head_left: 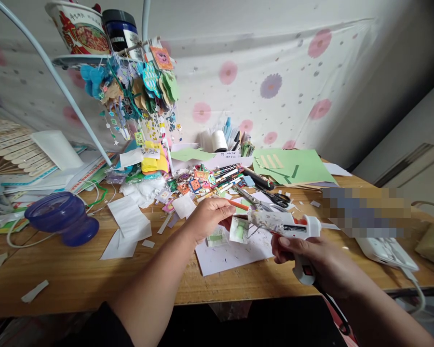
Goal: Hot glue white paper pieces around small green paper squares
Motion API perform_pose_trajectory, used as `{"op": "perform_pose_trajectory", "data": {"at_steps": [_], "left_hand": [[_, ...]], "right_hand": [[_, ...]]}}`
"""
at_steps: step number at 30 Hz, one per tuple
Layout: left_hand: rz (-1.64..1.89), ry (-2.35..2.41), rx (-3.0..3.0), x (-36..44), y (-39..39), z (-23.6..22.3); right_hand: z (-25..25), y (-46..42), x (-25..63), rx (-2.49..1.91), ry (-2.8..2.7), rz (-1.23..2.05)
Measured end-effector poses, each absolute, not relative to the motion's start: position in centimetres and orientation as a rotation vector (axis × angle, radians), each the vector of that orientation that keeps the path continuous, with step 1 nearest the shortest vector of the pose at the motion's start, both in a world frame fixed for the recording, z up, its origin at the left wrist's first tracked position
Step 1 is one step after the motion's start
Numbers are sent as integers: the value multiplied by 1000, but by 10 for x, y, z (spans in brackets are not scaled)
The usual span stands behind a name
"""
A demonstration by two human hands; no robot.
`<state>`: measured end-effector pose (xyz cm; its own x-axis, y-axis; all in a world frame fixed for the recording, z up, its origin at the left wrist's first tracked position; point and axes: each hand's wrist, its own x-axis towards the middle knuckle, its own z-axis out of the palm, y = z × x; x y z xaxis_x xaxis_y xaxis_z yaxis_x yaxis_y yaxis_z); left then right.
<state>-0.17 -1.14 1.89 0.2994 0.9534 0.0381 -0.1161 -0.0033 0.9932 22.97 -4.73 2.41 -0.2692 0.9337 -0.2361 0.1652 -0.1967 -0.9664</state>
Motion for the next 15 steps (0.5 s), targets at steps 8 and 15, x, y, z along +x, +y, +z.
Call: {"op": "perform_pose_trajectory", "data": {"at_steps": [8,15], "left_hand": [[1051,942,1304,-1,-12,18],[1098,976,1222,1,-13,23]], "right_hand": [[12,-51,239,-1381,-1417,1556],[3,-46,250,-1236,-1364,1605]]}}
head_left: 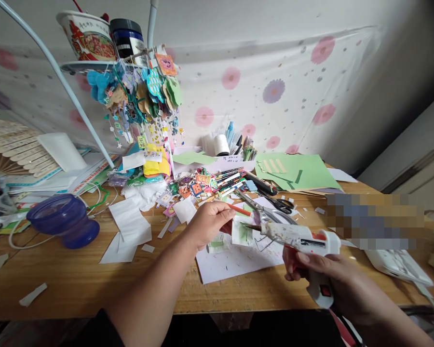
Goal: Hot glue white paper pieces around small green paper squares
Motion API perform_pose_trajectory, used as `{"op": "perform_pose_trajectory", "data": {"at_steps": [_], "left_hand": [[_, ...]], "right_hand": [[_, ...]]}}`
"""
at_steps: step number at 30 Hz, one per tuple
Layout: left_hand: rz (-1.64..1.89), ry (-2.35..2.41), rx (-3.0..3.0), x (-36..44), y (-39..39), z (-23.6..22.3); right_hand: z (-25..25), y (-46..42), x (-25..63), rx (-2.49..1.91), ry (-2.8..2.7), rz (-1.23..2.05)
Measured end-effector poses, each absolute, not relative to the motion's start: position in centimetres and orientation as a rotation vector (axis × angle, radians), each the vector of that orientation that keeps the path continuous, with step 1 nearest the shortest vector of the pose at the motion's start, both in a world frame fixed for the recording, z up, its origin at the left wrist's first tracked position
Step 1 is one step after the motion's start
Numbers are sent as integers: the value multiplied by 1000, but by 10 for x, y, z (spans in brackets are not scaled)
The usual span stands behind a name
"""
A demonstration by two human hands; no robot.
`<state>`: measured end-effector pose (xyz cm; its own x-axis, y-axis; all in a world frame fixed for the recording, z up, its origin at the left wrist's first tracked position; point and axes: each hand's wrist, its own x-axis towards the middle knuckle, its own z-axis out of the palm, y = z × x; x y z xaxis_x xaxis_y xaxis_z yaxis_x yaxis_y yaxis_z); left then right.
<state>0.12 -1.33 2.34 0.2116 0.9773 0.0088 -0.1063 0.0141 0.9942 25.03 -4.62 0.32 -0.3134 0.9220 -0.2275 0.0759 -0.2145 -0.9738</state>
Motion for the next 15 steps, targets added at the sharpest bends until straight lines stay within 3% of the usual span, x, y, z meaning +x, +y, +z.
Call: {"op": "perform_pose_trajectory", "data": {"at_steps": [7,15], "left_hand": [[1126,1011,1220,1,-12,20],[1242,1057,1222,2,-10,15]], "right_hand": [[7,-43,238,-1212,-1353,1624],[-2,-46,242,-1357,-1430,1371]]}}
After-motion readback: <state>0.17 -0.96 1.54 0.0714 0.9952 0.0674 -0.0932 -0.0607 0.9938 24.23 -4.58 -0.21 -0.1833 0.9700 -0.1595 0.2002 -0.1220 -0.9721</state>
